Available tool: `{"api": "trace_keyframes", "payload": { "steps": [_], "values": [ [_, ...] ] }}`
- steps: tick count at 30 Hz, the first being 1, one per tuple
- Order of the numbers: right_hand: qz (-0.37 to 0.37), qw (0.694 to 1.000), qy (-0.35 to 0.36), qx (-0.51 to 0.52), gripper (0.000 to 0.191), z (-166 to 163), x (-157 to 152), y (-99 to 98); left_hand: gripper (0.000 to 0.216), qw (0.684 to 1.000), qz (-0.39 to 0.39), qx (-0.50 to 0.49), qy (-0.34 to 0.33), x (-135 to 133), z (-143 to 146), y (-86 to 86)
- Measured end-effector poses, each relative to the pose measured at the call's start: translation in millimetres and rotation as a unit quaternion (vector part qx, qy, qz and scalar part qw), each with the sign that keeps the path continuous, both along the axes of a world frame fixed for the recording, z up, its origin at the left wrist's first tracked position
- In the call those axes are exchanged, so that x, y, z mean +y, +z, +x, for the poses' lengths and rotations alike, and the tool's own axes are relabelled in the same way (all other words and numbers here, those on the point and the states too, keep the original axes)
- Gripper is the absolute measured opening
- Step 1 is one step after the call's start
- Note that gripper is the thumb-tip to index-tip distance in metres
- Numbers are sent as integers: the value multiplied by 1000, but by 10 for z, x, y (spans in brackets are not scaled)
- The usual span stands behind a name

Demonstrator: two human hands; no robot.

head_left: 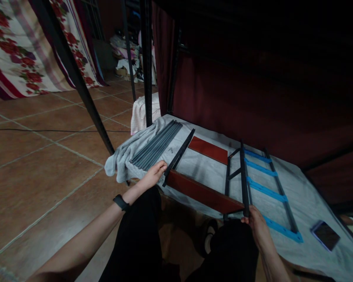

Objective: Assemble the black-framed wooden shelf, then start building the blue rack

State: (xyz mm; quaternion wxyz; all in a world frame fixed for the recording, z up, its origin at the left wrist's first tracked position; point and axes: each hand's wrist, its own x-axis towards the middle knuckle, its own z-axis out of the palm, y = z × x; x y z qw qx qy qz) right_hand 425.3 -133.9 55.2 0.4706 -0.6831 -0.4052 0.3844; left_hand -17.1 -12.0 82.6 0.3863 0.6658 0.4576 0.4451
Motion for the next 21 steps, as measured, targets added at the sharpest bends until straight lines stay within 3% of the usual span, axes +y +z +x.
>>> {"api": "trace_keyframes", "payload": {
  "steps": [5, 8, 15, 21],
  "values": [
    [2, 997, -60, -47, 34, -79, 8, 51, 39, 995, -71, -62, 28, 48, 31, -59],
    [9, 994, -60, -94, 36, -93, 12, 110, 42, 992, -105, -72, 28, 124, 47, -85],
    [14, 999, -29, -37, 32, -3, 34, 60, 30, 999, -33, 11, 4, 161, -41, -95],
    [-3, 1000, -24, -10, 30, 13, 38, 24, 25, 999, -23, -31, 5, 118, -29, -81]
  ]
}}
